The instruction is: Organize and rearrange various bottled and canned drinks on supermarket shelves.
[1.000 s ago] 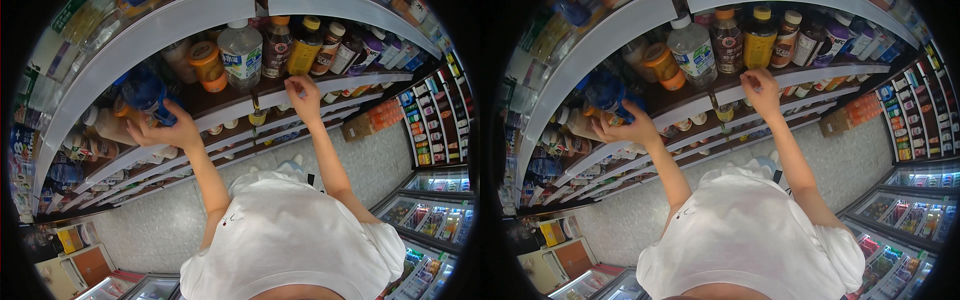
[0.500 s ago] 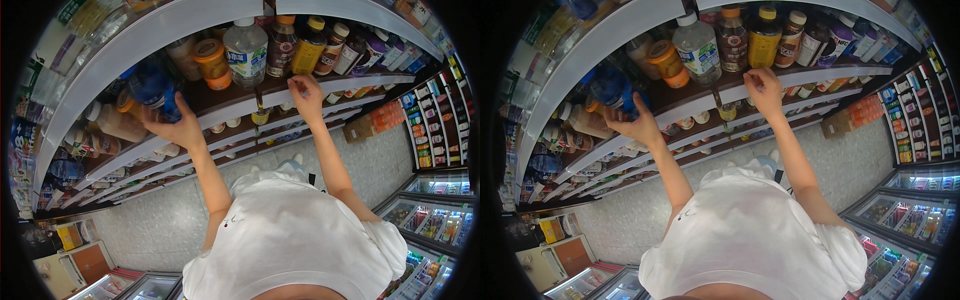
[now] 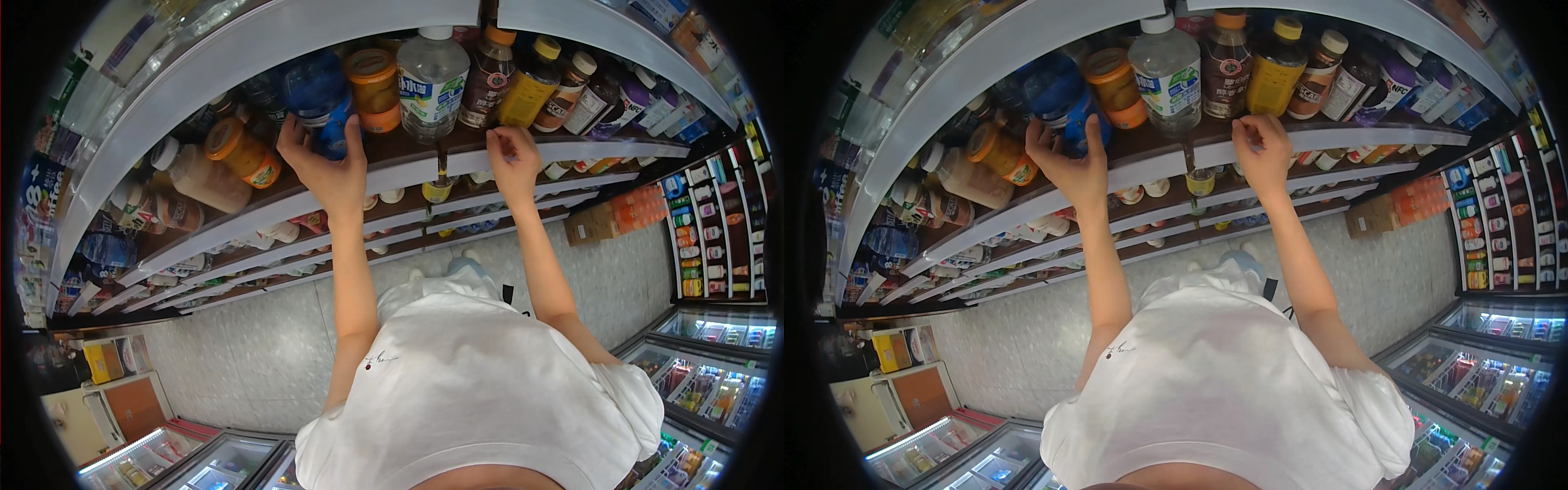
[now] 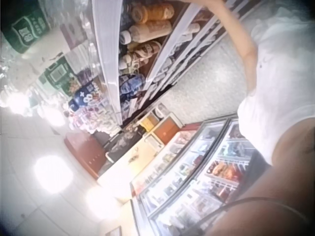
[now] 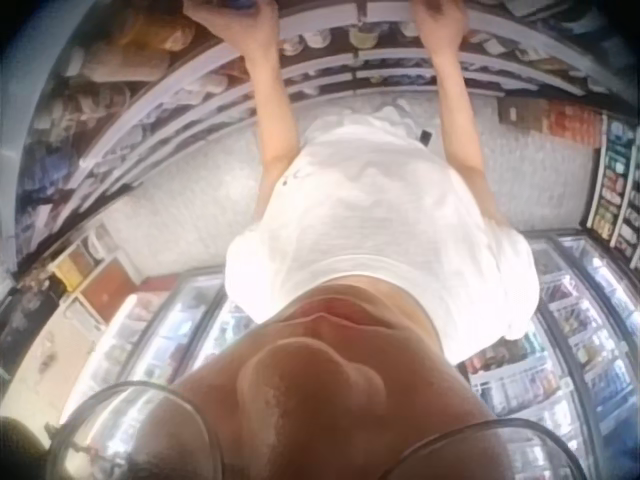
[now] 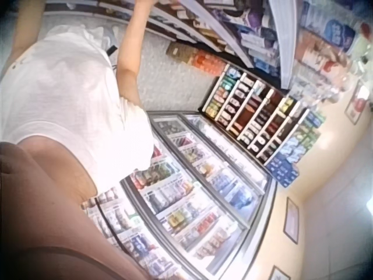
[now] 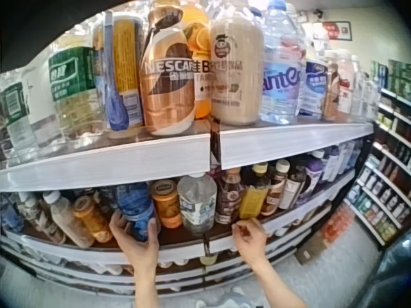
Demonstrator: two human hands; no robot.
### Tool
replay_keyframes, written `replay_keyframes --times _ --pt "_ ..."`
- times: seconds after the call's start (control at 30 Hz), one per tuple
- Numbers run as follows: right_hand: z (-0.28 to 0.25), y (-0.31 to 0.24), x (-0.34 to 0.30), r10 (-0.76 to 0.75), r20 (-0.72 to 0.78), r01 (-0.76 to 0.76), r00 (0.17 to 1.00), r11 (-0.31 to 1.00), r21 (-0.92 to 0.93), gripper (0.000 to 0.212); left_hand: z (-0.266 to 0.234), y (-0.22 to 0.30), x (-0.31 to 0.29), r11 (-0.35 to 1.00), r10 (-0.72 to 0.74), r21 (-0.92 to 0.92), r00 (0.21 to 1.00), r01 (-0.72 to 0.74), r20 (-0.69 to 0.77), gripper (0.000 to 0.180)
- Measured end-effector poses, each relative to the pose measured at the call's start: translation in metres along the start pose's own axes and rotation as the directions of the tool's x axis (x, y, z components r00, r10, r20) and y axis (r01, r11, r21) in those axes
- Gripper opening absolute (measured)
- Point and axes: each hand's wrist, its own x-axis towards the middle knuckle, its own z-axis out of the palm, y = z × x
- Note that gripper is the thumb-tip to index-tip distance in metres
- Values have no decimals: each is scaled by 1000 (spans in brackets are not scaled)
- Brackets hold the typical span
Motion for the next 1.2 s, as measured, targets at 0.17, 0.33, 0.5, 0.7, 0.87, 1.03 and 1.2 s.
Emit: replay_keyframes --times 0.17,0.33,0.5,0.7,0.87,1.03,1.2 --pt "7 5 -1 -29 -78 29 997 1000 -6 8 -18 -25 11 997 76 -6 997 -76 3 50" --pt "8 9 -2 -53 -89 50 995 998 -33 9 -31 -17 28 995 -34 -103 987 17 -158 31" --pt "7 13 -2 -123 -85 115 989 989 -89 10 -24 -19 26 998 41 -48 986 -49 -160 36" --pt "5 15 -1 -176 -53 171 983 981 -88 11 -7 -32 5 991 87 115 983 -69 -160 38" --pt "0 19 1 -210 7 210 978 974 -89 12 -1 -25 5 946 116 321 978 -56 -171 39" --pt "-1 20 0 -231 23 232 973 970 -72 13 -3 -33 1 926 94 375 987 -39 -131 43" --pt "-1 20 -1 -251 13 251 968 967 -36 14 -4 -33 3 908 140 410 985 -87 -102 43"
